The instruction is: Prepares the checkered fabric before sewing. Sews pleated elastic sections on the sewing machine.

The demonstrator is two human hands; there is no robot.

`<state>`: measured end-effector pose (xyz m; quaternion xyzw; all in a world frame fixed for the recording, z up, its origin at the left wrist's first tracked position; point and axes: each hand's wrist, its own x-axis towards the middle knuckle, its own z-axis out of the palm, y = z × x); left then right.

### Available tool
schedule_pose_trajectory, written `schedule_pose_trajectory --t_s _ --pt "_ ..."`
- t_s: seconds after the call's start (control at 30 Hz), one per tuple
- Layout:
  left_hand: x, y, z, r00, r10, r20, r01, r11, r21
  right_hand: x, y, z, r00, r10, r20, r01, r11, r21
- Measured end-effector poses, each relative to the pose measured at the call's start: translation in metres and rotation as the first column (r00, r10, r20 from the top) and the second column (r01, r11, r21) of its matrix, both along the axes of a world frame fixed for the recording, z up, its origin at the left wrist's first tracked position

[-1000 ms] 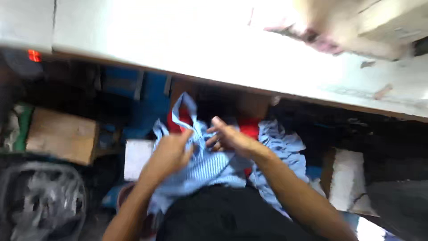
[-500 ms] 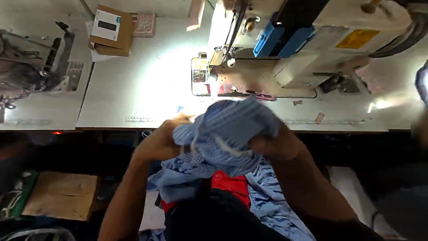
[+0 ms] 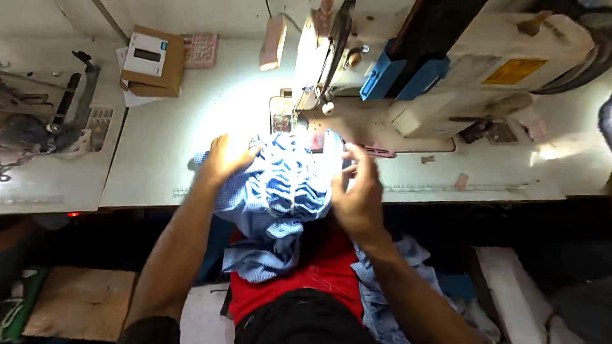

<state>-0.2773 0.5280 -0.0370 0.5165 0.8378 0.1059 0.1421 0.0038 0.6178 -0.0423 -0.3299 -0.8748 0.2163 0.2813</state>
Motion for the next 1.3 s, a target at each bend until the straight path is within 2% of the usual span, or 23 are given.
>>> schedule_pose_trajectory --t_s 0.03,0.1,0.17,0.23,0.27,0.33,0.4,0.47,0.5,0.63,0.87,1.17,1.3 --pt "0.005 0.008 -0.011 0.998 0.054 0.011 -0.054 0.998 0.014 -0.014 -0.008 -0.006 0.998 0.057 -0.019 -0.055 0.995 0.079" --pt "0.02 0.007 -0.031 0.993 0.119 0.014 -0.12 0.991 0.058 -0.034 -0.012 -0.033 0.989 0.14 0.04 -0.143 0.986 0.086" --pt "0.016 0.009 -0.035 0.98 0.169 -0.101 -0.157 0.98 0.119 -0.049 0.003 -0.052 0.98 0.157 0.122 -0.167 0.983 0.072" --pt "0.022 0.005 -0.03 0.949 0.217 -0.228 -0.176 0.966 0.187 -0.055 0.012 -0.056 0.976 0.162 0.146 -0.174 0.982 0.071" --pt "0.033 0.002 -0.025 0.943 0.205 -0.261 -0.141 0.959 0.245 -0.055 0.013 -0.057 0.971 0.176 0.16 -0.189 0.979 0.071" --pt "0.068 -0.001 -0.017 0.961 0.065 -0.27 0.056 0.908 0.416 -0.056 0.017 -0.056 0.957 0.214 0.197 -0.231 0.971 0.068" --pt "0.088 0.007 -0.029 0.982 -0.114 -0.151 0.178 0.823 0.539 -0.056 0.021 -0.055 0.944 0.243 0.225 -0.263 0.962 0.067" --pt "0.084 0.011 -0.051 0.978 -0.207 -0.014 0.185 0.843 0.506 -0.057 0.021 -0.056 0.944 0.229 0.238 -0.255 0.963 0.086" --pt "0.078 0.011 -0.057 0.977 -0.214 0.002 0.187 0.856 0.482 -0.058 0.021 -0.055 0.936 0.22 0.273 -0.252 0.964 0.085" --pt "0.05 0.037 -0.073 0.979 -0.177 -0.097 0.202 0.868 0.453 -0.066 0.025 -0.052 0.901 0.174 0.399 -0.25 0.957 0.148" --pt "0.038 0.061 -0.071 0.98 -0.151 -0.131 0.191 0.9 0.391 -0.077 0.041 -0.048 0.884 0.182 0.43 -0.27 0.951 0.153" --pt "0.042 0.06 -0.068 0.975 -0.12 -0.189 0.184 0.912 0.366 -0.075 0.049 -0.05 0.876 0.248 0.414 -0.338 0.927 0.16" --pt "0.04 0.062 -0.068 0.977 -0.118 -0.175 0.174 0.922 0.347 -0.077 0.048 -0.049 0.885 0.207 0.418 -0.303 0.937 0.177"
